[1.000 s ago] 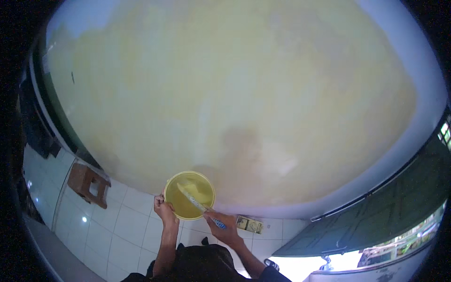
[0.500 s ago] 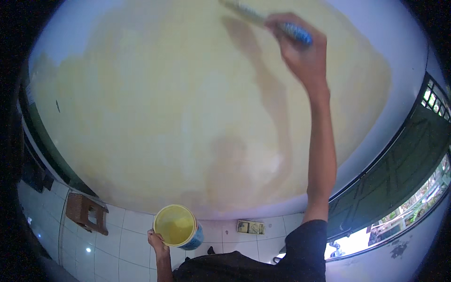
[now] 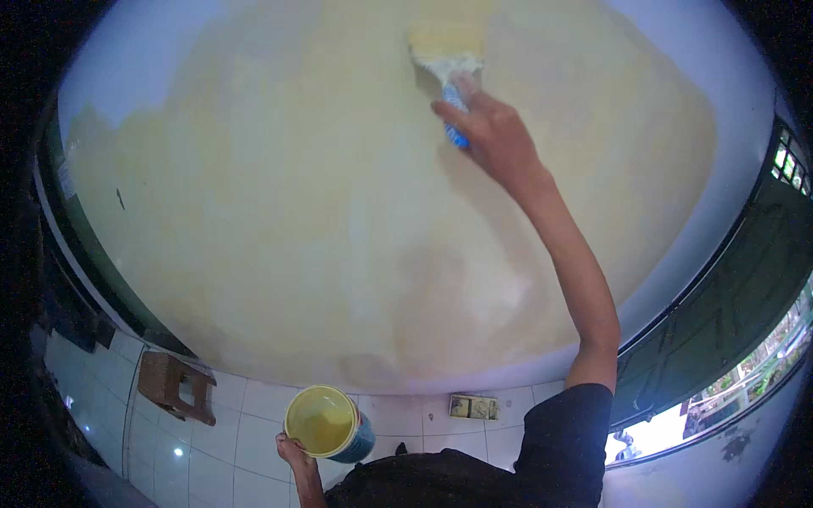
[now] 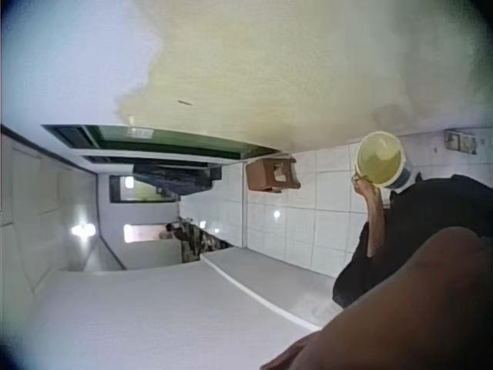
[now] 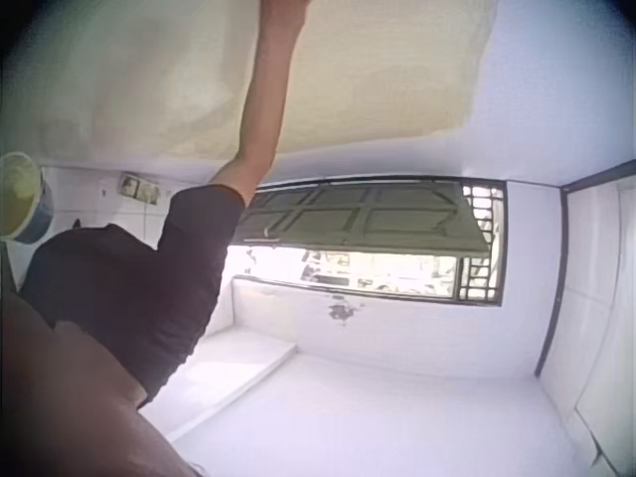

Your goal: The person paints a wall using a brush. They dip the brush into a yellow paint bucket and apply the paint to a wall surface in broad strokes.

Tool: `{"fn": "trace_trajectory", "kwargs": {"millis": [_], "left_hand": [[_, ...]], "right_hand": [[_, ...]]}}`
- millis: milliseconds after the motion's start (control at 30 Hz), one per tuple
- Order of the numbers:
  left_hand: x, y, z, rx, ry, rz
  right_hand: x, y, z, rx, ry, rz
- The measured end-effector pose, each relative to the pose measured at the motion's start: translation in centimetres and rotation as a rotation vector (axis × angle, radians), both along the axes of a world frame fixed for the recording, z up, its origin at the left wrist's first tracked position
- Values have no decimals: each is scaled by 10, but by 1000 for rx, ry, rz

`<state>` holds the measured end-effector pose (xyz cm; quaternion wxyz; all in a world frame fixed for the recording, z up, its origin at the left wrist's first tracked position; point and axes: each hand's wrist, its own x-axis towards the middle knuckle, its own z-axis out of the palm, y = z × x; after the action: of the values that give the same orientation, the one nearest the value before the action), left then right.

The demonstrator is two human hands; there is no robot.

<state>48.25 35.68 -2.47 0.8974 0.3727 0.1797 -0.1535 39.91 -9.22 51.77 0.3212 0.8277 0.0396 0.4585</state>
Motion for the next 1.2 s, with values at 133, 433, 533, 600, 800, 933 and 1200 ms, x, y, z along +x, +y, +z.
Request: {"fn": "trace_trajectory", "kwargs": {"millis": [133,433,533,600,800,933,1200], "left_hand": [[3,-5,6,45,-42,88],[3,13,5,13,-69,-4],[-6,4,27,78,0,-9],[-3,9,23,179,14,-27],[-8,8,16,163,34,-110],[-8,7,22,187,-36,-43],[-3,12,6,56,-2,-52]], "right_hand": [[-16,47,-23,111,176,-38],[-25,107,43,746,620,24],[-9,71,87,615,424,219],[2,59,126,636,372,237],[-7,82,216,439,25,109],[-10,114,225,334,-67,109],[13,67,170,397,-146,8]]}}
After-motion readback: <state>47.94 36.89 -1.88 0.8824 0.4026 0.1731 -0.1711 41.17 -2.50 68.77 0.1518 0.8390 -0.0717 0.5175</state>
